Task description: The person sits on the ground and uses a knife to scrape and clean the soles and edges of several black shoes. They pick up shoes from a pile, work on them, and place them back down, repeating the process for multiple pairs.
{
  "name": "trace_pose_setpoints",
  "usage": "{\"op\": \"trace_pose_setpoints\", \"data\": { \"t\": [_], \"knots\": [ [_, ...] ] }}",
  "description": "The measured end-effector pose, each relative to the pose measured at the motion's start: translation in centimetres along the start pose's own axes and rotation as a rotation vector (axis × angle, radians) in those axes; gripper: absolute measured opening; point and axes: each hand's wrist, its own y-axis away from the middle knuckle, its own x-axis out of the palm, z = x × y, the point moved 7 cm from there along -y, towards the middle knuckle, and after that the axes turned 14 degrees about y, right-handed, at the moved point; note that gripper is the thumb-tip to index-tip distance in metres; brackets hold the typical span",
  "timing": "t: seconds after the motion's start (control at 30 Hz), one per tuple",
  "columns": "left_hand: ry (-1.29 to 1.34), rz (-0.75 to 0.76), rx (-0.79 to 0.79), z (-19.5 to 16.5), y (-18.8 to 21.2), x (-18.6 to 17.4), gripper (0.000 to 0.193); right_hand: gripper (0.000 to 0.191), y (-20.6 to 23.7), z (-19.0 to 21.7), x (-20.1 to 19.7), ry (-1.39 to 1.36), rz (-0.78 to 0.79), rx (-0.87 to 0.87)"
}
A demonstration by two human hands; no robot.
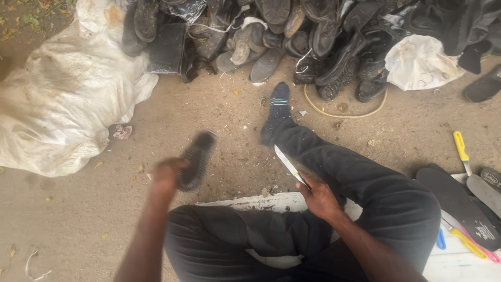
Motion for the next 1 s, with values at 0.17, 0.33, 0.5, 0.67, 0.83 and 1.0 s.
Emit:
{"op": "trace_pose_setpoints", "data": {
  "t": [0.17,0.33,0.5,0.67,0.83,1.0],
  "knots": [
    [0.847,-0.364,0.913,-16.6,-0.2,-14.1,0.026,0.053,0.4,1.5,2.8,0.08,0.232,0.087],
    [-0.103,-0.203,0.867,-15.8,-6.8,7.0,0.042,0.044,1.4,1.6,5.6,0.246,0.399,-0.036],
    [-0.598,0.065,0.825,-12.8,-12.5,25.8,0.066,0.048,1.6,0.3,6.8,0.21,0.343,-0.11],
    [-1.01,0.011,0.708,-16.1,-23.1,34.4,0.083,0.048,-0.3,-2.8,8.7,0.164,0.37,-0.1],
    [-1.059,0.026,0.822,-15.9,-25.9,34.9,0.093,0.046,2.5,-1.8,9.3,0.144,0.377,-0.116],
    [-1.212,0.253,0.409,-11.4,-19.5,30.2,0.081,0.046,6.5,-1.3,9.7,0.134,0.395,-0.081]
  ]
}}
